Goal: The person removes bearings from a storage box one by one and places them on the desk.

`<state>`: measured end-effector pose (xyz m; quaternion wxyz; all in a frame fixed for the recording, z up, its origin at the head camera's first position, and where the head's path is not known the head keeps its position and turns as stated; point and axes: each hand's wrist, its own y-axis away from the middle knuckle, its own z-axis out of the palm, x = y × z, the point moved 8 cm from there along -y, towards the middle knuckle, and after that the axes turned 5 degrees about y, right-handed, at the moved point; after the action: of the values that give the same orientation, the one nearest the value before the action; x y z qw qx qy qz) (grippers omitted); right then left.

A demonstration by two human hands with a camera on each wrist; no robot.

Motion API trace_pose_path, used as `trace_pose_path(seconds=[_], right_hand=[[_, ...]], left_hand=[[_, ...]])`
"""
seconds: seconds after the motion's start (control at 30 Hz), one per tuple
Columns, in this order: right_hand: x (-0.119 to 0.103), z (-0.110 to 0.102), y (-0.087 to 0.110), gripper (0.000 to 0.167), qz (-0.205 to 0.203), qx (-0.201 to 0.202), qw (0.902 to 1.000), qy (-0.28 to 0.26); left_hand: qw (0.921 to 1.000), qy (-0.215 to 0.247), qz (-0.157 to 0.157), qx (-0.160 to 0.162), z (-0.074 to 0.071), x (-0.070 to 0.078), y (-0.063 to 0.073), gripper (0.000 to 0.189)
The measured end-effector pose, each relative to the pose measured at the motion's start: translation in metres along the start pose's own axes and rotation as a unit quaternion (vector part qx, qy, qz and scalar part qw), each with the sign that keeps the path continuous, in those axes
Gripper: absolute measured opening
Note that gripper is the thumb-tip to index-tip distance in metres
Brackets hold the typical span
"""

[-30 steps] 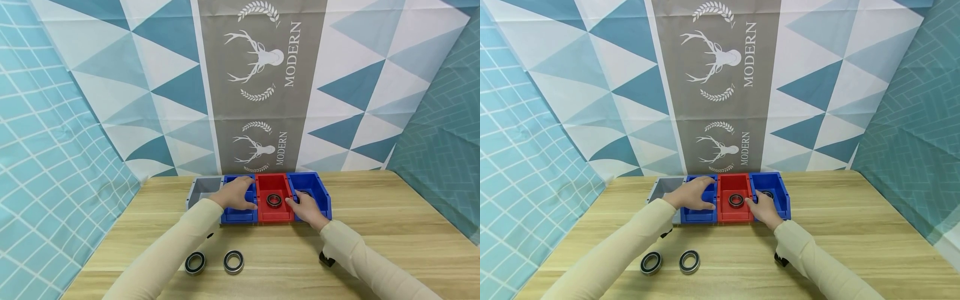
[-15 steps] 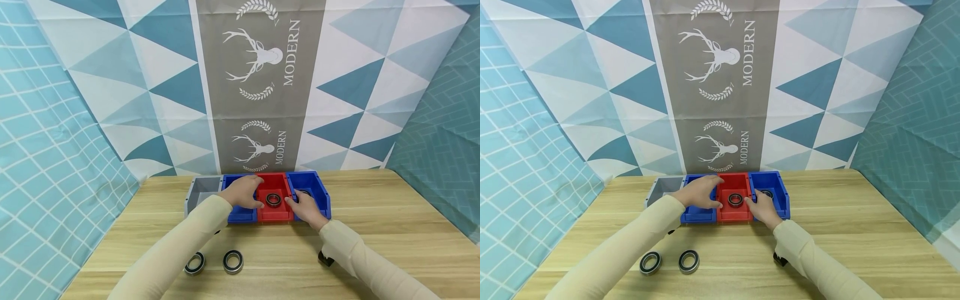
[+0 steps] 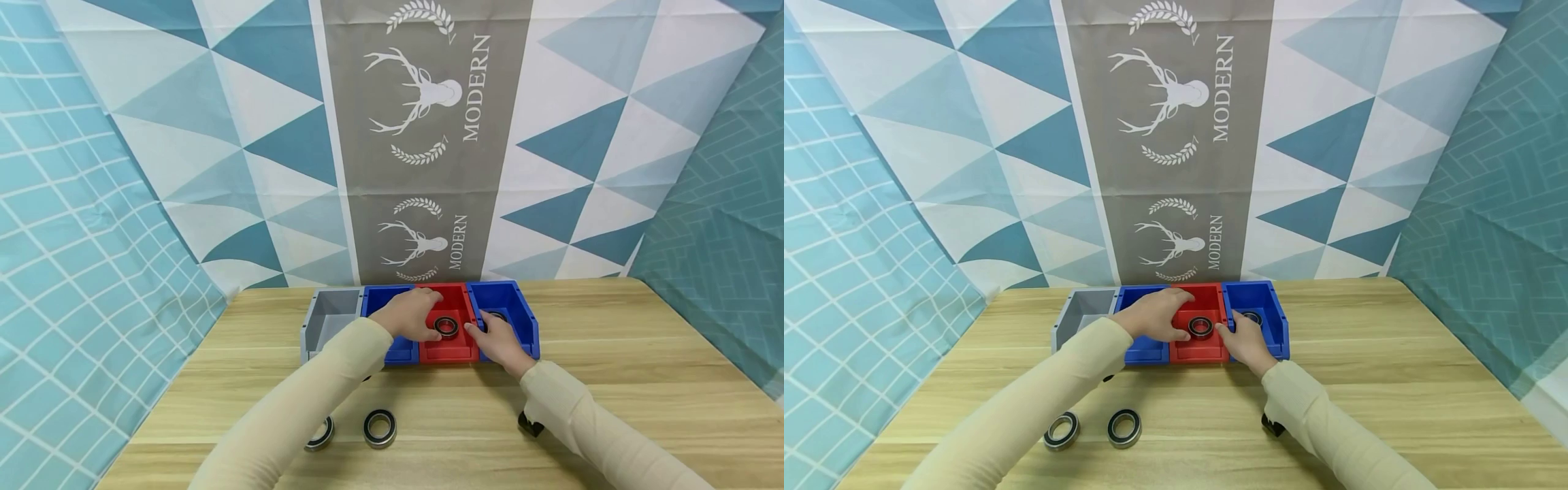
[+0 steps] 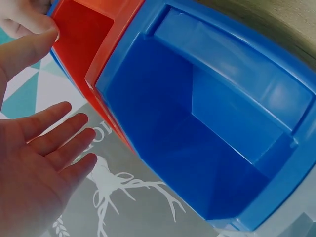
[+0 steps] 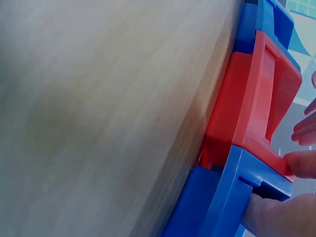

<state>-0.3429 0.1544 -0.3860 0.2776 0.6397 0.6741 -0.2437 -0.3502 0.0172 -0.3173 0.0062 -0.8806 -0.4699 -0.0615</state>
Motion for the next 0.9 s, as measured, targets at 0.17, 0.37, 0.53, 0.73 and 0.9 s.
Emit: trace_pose_path(seconds=[0.17,0.37,0.53,0.73,0.9], right_hand=[[0.001,0.001,0.0,0.062,0.001,-0.004,1.0,0.003],[0.002,0.001,-0.002,0.062,0.005,-0.004,0.9999,0.013],[0.001,0.001,-0.002,0.063,0.004,-0.007,0.9999,0.015],[0.001,0.001,-0.001,0.063,0.008,-0.004,0.9999,0.015],[0.002,-0.001,-0.001,0.063,0.013,-0.003,0.9998,0.014]], left_hand=[[0.9999,-0.011,-0.005,-0.006,0.005,0.003,-0.004,0.07],[0.9997,-0.019,-0.009,-0.014,0.008,0.006,-0.011,0.069],[0.9989,-0.042,-0.002,-0.019,0.012,0.009,-0.016,0.069],[0.997,-0.075,0.005,-0.018,0.016,0.012,-0.021,0.068],[0.9966,-0.079,-0.001,-0.024,0.019,0.012,-0.028,0.067]])
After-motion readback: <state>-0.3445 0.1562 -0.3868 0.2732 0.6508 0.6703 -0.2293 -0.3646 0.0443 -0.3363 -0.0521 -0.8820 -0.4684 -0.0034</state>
